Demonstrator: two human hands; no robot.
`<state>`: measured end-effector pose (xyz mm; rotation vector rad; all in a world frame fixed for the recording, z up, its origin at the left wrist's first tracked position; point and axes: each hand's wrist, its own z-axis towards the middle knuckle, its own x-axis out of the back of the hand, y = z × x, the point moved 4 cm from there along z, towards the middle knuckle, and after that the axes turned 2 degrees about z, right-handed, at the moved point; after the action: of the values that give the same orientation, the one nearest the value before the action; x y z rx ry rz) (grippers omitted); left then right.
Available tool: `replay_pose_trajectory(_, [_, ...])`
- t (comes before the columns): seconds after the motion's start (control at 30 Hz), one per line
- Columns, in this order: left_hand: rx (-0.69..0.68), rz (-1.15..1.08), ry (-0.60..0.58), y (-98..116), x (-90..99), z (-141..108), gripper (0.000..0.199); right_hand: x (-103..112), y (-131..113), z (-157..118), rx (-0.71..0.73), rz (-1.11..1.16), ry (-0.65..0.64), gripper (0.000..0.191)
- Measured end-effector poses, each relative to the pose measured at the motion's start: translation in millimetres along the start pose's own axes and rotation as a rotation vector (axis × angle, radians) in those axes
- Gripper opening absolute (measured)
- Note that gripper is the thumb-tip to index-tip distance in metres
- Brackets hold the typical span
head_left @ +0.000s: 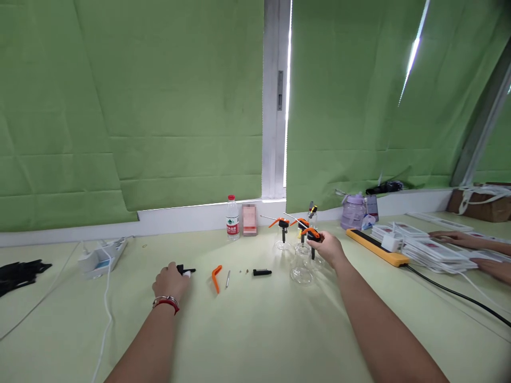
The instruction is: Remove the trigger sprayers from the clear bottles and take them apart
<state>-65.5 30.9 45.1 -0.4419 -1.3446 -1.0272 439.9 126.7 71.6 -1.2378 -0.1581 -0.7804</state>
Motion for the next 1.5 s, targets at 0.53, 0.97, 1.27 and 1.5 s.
replay_pose_trajectory(0.53, [-0.678,-0.758,-0.090,89.1,40.7,-78.2,0.054,13.6,-167.5,-129.7,0.393,-0.018,-0.139,0.044])
replay_pose_trajectory(0.97, [-0.325,-1.329,-0.739,116.6,35.4,-118.0,0.042,-95.1,-159.9,-167.3,0.270,0.324,-0.694,0.029])
replay_pose_trajectory(1.27, [-0.209,-1.365,-0.894,95.3,6.9,-92.0,0.021,-146.7,-107.4,-134.8,-0.377,0.596,-0.774,0.042])
replay_pose_trajectory(1.5, [-0.190,-1.379,-0.943,84.5,-2.0,-82.9,0.019,-164.1,-107.8,-147.3,-0.477,0.625,-0.760,0.036])
